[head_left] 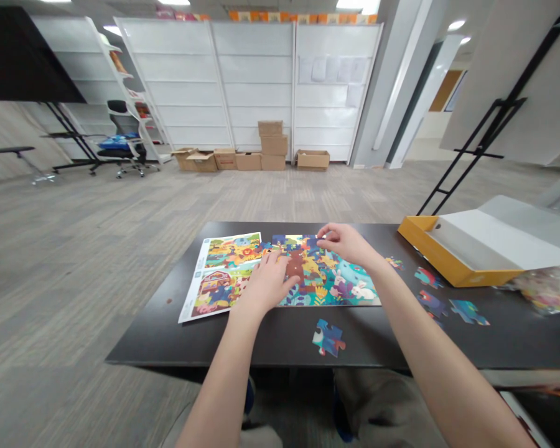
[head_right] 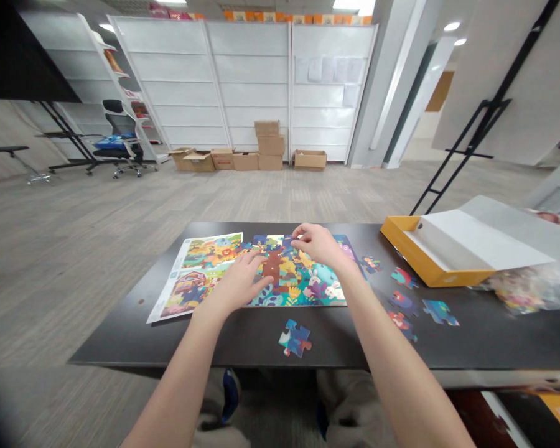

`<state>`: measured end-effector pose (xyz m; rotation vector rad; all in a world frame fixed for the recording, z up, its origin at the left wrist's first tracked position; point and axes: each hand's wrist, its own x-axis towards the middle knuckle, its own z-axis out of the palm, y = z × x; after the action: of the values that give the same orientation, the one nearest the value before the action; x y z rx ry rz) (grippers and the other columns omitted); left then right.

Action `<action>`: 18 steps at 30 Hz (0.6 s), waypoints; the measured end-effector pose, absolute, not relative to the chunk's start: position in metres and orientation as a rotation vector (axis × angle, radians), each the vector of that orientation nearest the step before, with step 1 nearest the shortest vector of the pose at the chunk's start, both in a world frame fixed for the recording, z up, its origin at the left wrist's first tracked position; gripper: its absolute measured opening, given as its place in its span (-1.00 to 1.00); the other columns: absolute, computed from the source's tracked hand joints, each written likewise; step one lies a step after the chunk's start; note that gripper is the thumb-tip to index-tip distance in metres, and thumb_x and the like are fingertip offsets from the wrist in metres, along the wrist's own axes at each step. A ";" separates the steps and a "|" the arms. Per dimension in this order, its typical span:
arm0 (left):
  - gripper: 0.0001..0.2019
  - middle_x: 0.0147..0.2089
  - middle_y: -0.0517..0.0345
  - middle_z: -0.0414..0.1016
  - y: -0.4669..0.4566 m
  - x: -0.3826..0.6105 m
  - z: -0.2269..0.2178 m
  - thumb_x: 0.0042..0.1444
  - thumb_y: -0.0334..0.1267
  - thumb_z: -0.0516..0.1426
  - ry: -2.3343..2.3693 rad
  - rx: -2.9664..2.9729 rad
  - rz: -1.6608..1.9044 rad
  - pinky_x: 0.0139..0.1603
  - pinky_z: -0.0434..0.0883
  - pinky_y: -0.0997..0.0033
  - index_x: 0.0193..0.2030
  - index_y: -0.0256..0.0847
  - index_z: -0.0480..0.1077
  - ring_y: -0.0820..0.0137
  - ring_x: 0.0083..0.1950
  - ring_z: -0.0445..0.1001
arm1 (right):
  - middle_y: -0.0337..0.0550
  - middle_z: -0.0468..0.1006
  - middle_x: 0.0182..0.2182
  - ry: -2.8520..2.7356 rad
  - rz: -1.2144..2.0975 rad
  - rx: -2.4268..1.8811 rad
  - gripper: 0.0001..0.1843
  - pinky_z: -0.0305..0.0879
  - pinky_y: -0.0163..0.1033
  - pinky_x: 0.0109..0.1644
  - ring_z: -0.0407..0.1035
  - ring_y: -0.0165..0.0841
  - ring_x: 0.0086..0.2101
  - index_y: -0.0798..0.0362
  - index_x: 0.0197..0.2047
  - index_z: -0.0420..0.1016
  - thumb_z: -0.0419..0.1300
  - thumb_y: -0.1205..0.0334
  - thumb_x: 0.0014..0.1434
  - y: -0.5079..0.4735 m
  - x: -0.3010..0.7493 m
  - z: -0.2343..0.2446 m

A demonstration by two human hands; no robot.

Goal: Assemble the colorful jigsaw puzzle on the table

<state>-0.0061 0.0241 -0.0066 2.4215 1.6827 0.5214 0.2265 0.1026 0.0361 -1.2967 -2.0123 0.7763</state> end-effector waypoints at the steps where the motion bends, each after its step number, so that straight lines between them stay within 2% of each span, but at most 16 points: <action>1: -0.60 0.33 -0.28 0.30 0.025 -0.006 -0.008 0.29 -0.08 0.14 1.708 2.411 0.481 0.30 0.29 -0.07 0.16 -0.28 0.36 -0.01 0.38 0.25 | -0.23 0.58 -0.51 -2.049 0.765 -1.332 -0.86 0.24 -0.32 -0.38 0.42 -0.39 -0.48 0.08 -0.23 0.49 0.29 0.24 0.12 0.118 0.217 0.039; 6: -0.58 0.24 -0.19 0.40 0.024 -0.006 -0.008 0.30 0.00 0.12 1.782 2.385 0.363 0.25 0.34 -0.03 0.15 -0.23 0.37 0.01 0.30 0.33 | -0.17 0.63 -0.45 -2.074 0.700 -1.527 -0.90 0.30 -0.36 -0.32 0.45 -0.41 -0.45 0.12 -0.31 0.55 0.36 0.36 0.06 0.184 0.174 0.037; 14: -0.57 0.27 -0.12 0.38 0.019 -0.005 -0.004 0.33 0.01 0.08 1.801 2.404 0.327 0.30 0.32 0.04 0.19 -0.20 0.35 0.06 0.33 0.30 | -0.19 0.61 -0.50 -2.069 0.905 -1.478 -0.79 0.25 -0.40 -0.45 0.40 -0.44 -0.51 0.15 -0.27 0.59 0.43 0.26 0.01 0.223 0.168 0.005; 18: -0.56 0.29 -0.15 0.36 0.019 -0.004 0.000 0.33 0.01 0.08 1.809 2.370 0.297 0.30 0.32 0.01 0.21 -0.23 0.35 0.04 0.35 0.28 | -0.17 0.62 -0.49 -2.133 0.952 -1.501 -0.75 0.30 -0.37 -0.42 0.44 -0.40 -0.48 0.15 -0.29 0.60 0.47 0.24 -0.04 0.228 0.170 0.000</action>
<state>-0.0036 0.0191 0.0001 2.3702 1.8089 0.2968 0.1700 0.2282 0.0004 -1.5014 -2.1329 0.9518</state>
